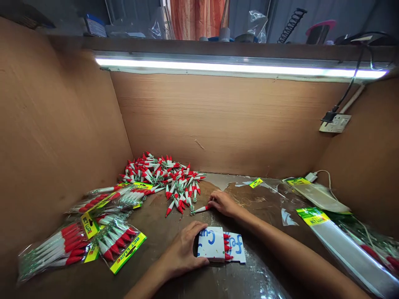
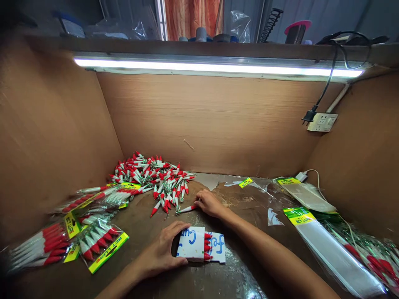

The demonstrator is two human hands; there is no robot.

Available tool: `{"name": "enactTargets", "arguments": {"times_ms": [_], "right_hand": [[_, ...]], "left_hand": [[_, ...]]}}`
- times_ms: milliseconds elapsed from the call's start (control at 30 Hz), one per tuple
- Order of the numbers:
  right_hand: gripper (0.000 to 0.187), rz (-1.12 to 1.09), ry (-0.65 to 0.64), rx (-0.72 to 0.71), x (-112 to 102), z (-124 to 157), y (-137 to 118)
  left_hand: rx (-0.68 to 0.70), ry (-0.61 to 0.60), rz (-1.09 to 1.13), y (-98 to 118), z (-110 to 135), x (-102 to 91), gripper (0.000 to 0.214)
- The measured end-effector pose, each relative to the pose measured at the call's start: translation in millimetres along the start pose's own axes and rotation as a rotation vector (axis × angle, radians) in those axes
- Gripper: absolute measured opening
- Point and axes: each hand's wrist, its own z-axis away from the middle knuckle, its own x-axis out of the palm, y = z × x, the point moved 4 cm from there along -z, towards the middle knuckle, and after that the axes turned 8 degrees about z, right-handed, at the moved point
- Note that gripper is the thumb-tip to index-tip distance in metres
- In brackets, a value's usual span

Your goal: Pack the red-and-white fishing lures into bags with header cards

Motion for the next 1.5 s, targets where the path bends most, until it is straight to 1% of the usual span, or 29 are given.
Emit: {"name": "enactTargets", "arguments": {"times_ms": [100, 200, 267, 400, 467, 533, 567, 633, 667, 733, 800, 867, 933, 1000, 1200, 1300, 1367, 1433, 1500], "right_hand": [[0.012, -0.014, 0.023, 0.038, -5, 11, 7], [0.02, -0.045, 0.009, 0.028, -2, 18, 3], [0.026, -0.075, -0.001, 0.012, 5, 15, -5], [0.016, -0.177, -0.003, -0.005, 17, -3, -25], [0.019, -0.255, -0.003, 0.007, 15, -8, -30], [0.029, -0.336, -0.02, 0.028, 5, -4, -30], [0.034, -0.369, -0.034, 0.04, -3, 3, -27], [0.039, -0.428, -0.075, 0.07, -22, 25, -18], [0.038, -0.451, -0.1, 0.09, -32, 40, -12], [0.03, -0.487, -0.174, 0.158, -50, 73, -1], [0.023, -0.388, -0.197, 0.234, -64, 105, 9], [0.02, -0.229, -0.193, 0.281, -71, 128, 12], [0.021, -0.098, -0.205, 0.284, -69, 141, 9], [0.023, -0.014, -0.226, 0.264, -63, 143, 1], [0.022, 0.151, -0.226, 0.165, -41, 117, -29], [0.023, 0.293, -0.184, 0.111, -26, 107, -40], [0.023, 0.353, -0.131, 0.105, -18, 106, -43], [0.018, 0.35, -0.075, 0.125, -14, 108, -42], [0.013, 0.303, -0.045, 0.153, -13, 110, -38]], "left_hand": [[0.003, -0.008, 0.001, -2, 1, 1.4, 0.082], [0.004, -0.015, -0.013, -8, 0, 3.1, 0.084], [0.008, -0.018, -0.021, -10, 0, 4.0, 0.083], [0.021, -0.011, -0.02, -9, 0, 3.8, 0.083], [0.018, -0.012, -0.016, -7, 1, 3.3, 0.083], [0.008, -0.013, -0.01, -5, 2, 2.7, 0.084], [0.003, -0.013, -0.006, -5, 2, 2.5, 0.085], [-0.005, -0.006, -0.001, -4, 2, 2.2, 0.086], [-0.007, -0.002, 0.0, -4, 2, 2.3, 0.086], [-0.009, 0.004, -0.002, -5, 1, 3.0, 0.086], [-0.004, 0.007, -0.006, -8, 1, 4.0, 0.086], [0.0, 0.007, -0.014, -10, 0, 4.8, 0.085], [-0.006, 0.005, -0.025, -12, 0, 5.2, 0.084], [-0.014, 0.003, -0.035, -12, -1, 5.1, 0.082], [-0.003, 0.002, -0.067, -8, -1, 4.0, 0.08], [0.002, -0.014, -0.085, -8, 0, 4.3, 0.082], [0.011, -0.024, -0.093, -8, 0, 4.5, 0.082], [0.019, -0.026, -0.101, -8, -1, 4.5, 0.08], [0.021, -0.026, -0.11, -7, -1, 4.3, 0.077]]}}
